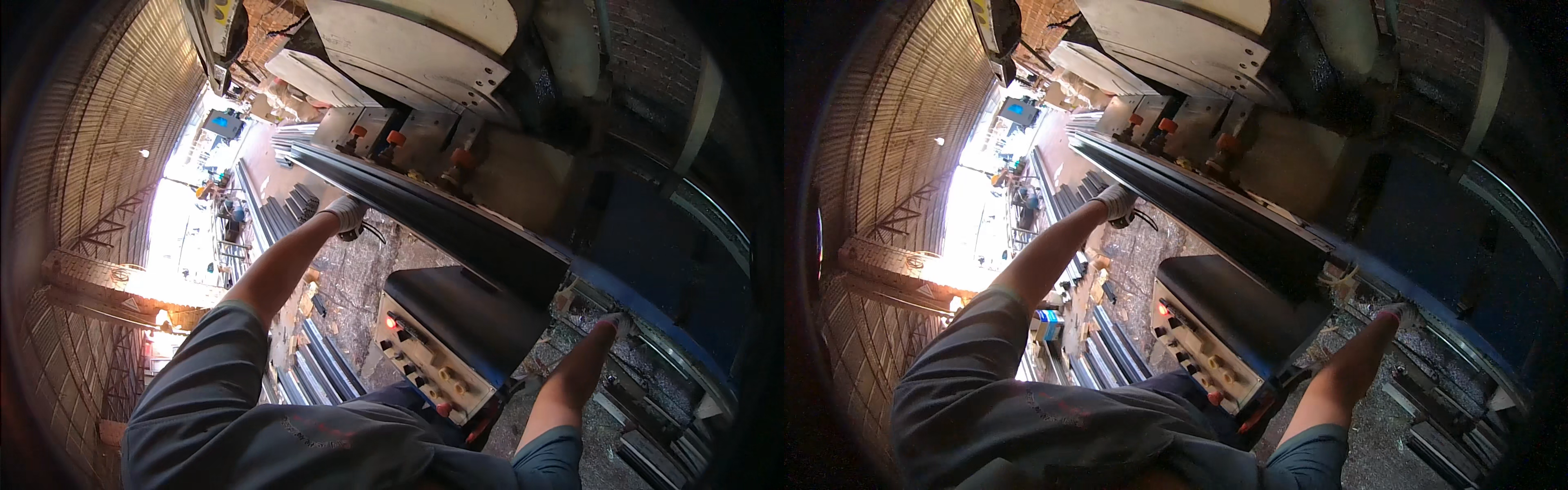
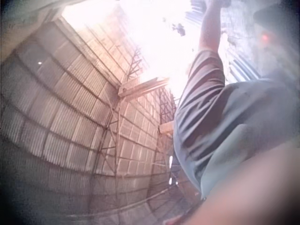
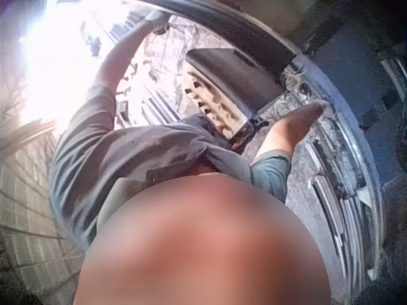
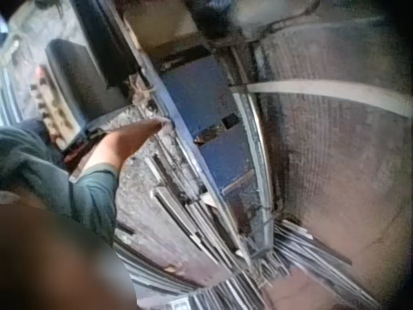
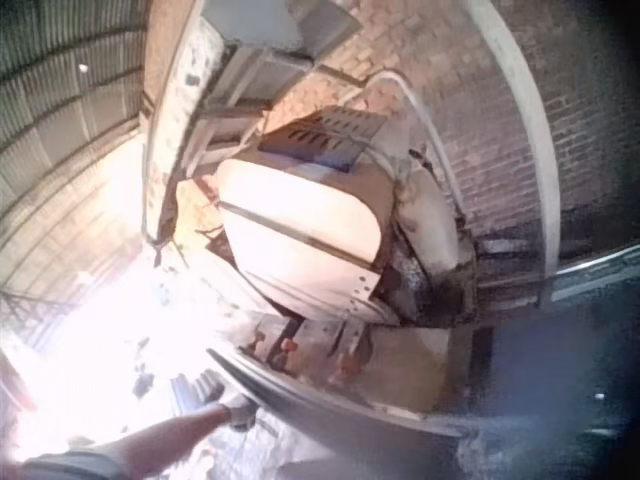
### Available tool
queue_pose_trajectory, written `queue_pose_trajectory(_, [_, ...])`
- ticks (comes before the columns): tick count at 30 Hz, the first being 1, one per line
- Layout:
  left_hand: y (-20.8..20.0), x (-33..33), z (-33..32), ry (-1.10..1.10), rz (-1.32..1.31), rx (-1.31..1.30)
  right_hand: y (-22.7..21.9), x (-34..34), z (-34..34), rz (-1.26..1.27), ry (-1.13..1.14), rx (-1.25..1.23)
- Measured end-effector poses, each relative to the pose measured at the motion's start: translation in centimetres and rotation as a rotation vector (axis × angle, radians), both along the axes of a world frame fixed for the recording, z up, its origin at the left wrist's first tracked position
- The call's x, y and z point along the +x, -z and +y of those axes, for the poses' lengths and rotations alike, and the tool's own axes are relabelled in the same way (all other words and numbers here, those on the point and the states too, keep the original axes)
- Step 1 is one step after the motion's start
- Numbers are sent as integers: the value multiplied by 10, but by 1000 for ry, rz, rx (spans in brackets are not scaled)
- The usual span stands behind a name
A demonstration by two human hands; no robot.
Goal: The person loads long metal profiles into a cutting machine, secures them, and operates the controls to cut the pieces. The person repeats this process for several profiles, removing cut pieces and stacking them nearby.
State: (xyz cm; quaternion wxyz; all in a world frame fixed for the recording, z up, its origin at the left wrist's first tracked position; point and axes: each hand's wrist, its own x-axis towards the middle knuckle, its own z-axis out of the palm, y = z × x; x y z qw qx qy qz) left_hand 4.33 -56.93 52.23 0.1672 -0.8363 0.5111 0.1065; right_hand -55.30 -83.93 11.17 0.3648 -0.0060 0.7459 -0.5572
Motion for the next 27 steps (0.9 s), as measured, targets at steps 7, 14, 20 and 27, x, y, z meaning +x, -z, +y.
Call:
queue_pose_trajectory(7, [-2,-3,-5,-136,180,-56,-10,-41,14,29,-144,27])
queue_pose_trajectory(14, [24,7,-3,-23,98,-198,-110,-159,137,116,-162,79])
queue_pose_trajectory(20, [18,5,2,-210,323,-270,-225,-198,286,35,-73,-39])
queue_pose_trajectory(27, [14,-11,137,-47,587,-162,-302,-67,404,-114,-432,-271])
